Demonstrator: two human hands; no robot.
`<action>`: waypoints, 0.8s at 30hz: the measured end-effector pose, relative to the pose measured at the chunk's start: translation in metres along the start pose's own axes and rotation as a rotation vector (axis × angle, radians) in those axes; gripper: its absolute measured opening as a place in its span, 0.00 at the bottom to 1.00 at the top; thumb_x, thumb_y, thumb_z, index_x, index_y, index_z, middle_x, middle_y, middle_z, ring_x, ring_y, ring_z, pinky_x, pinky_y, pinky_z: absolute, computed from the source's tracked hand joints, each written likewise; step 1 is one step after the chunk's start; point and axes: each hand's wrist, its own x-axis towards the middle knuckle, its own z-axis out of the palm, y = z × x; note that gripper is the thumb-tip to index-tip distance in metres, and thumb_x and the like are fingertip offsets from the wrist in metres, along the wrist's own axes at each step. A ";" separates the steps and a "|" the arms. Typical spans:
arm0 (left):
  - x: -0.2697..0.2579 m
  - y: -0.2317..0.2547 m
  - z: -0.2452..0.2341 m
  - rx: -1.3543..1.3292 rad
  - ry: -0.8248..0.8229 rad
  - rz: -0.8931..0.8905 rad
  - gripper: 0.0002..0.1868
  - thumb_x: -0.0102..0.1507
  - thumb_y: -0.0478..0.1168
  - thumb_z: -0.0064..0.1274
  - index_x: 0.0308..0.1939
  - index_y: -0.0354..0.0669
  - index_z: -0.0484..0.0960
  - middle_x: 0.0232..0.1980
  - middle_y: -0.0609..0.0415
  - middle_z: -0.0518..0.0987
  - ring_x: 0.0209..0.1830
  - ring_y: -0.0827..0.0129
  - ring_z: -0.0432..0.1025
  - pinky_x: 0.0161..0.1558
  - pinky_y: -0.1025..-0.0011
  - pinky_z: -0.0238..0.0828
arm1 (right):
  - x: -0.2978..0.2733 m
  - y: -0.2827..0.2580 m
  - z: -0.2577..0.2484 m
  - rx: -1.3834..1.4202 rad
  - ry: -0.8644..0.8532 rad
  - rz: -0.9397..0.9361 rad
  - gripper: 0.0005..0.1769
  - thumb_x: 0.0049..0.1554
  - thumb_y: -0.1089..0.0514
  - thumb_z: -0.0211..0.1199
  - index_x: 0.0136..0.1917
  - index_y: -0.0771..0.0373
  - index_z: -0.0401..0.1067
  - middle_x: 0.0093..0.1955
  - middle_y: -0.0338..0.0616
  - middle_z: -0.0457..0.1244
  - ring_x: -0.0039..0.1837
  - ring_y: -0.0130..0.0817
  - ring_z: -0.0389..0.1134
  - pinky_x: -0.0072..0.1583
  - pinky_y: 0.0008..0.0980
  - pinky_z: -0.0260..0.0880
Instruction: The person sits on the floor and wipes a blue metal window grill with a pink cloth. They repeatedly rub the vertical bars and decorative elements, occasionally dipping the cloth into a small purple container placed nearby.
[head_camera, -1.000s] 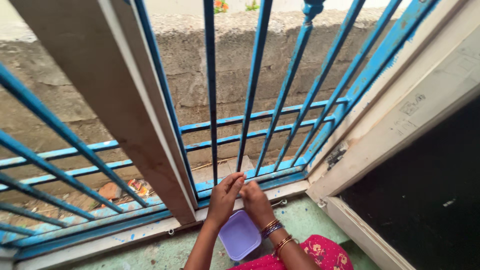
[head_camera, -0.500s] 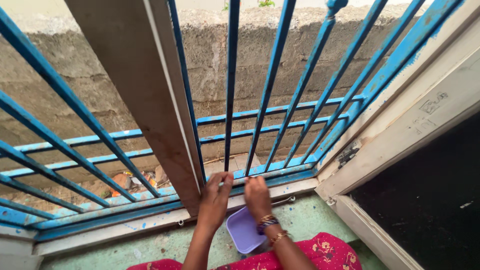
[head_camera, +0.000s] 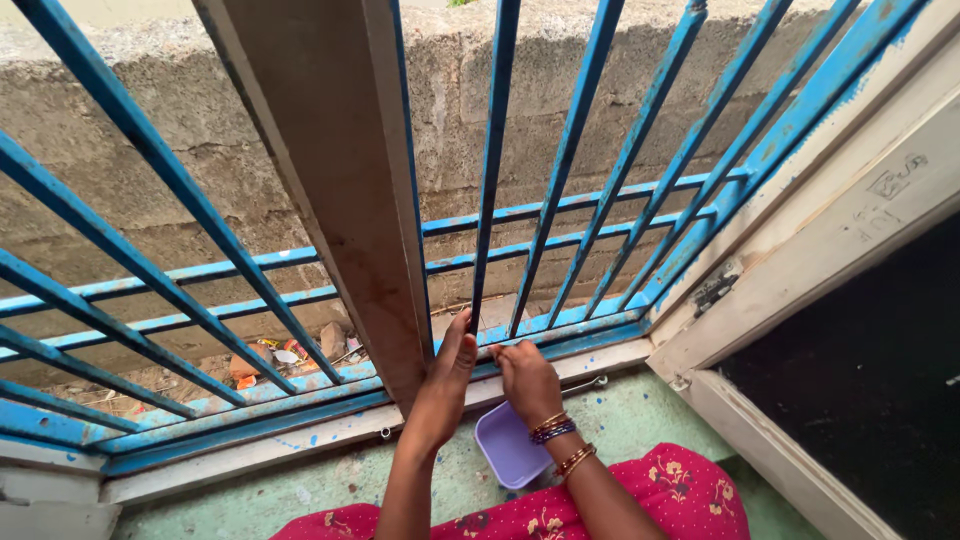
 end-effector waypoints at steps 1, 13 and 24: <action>-0.001 0.001 -0.001 -0.006 -0.005 -0.020 0.52 0.60 0.79 0.23 0.79 0.51 0.53 0.82 0.46 0.55 0.82 0.58 0.51 0.75 0.64 0.45 | -0.003 -0.003 -0.002 0.034 0.031 -0.014 0.09 0.58 0.56 0.60 0.50 0.52 0.79 0.42 0.48 0.66 0.44 0.48 0.71 0.46 0.45 0.72; -0.007 0.005 -0.008 -0.037 -0.018 -0.034 0.54 0.59 0.80 0.27 0.80 0.50 0.53 0.83 0.47 0.54 0.83 0.57 0.47 0.76 0.64 0.42 | -0.023 -0.026 0.047 0.030 0.016 -0.362 0.15 0.51 0.59 0.63 0.53 0.60 0.74 0.50 0.50 0.67 0.43 0.55 0.70 0.40 0.49 0.70; 0.000 -0.003 -0.006 -0.025 -0.014 -0.044 0.54 0.59 0.79 0.30 0.80 0.50 0.51 0.82 0.47 0.54 0.82 0.57 0.47 0.75 0.63 0.44 | -0.023 -0.020 0.057 -0.031 -0.073 -0.146 0.06 0.54 0.56 0.63 0.45 0.59 0.73 0.42 0.52 0.66 0.43 0.56 0.70 0.43 0.53 0.69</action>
